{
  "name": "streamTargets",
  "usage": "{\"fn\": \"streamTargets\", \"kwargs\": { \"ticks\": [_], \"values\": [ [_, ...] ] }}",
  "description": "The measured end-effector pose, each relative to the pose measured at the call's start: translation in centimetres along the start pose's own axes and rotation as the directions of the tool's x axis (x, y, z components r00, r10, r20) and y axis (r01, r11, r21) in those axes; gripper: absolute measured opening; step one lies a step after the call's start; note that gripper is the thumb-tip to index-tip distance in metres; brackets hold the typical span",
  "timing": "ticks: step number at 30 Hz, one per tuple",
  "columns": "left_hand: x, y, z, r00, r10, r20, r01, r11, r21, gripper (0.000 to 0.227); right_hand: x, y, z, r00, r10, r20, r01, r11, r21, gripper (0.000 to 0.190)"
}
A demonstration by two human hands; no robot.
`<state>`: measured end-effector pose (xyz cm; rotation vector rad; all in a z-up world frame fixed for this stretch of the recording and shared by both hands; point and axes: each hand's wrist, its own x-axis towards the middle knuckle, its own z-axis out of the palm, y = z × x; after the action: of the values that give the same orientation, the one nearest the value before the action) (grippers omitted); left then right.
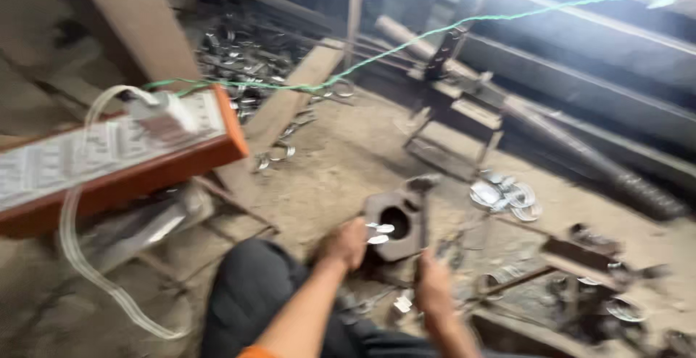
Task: The person sits on the floor and assembles a metal shackle by inserting a pin into a metal ring and a flat plate. They use a hammer to tap the pin into place and a wrench to tighten the assembly.
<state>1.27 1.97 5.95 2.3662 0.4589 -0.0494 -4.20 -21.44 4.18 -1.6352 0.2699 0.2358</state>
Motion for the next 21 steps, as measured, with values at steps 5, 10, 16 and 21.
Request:
{"fn": "streamTargets", "kwargs": {
  "ticks": [5,10,16,21],
  "values": [
    [0.0,-1.3,5.5,0.977,0.128,-0.169,-0.172,0.947,-0.272,0.034,-0.8,-2.6,-4.4,0.975,-0.21,-0.077,0.144,0.853,-0.501,0.048],
    [-1.3,1.0,2.0,0.943,0.024,0.332,0.32,0.212,-0.923,0.035,-2.0,-5.3,-3.1,0.984,-0.139,-0.111,-0.001,0.619,-0.785,0.038],
    [-2.4,3.4,-2.4,0.908,0.164,0.385,0.403,-0.091,-0.911,0.033,0.5,-4.1,-2.7,0.986,-0.098,-0.133,-0.08,0.416,-0.906,0.037],
    [-2.1,4.1,-1.8,0.883,0.238,0.405,0.433,-0.079,-0.898,0.035,5.0,0.6,-4.6,0.872,-0.489,-0.015,0.211,0.405,-0.89,0.029]
  ]
}}
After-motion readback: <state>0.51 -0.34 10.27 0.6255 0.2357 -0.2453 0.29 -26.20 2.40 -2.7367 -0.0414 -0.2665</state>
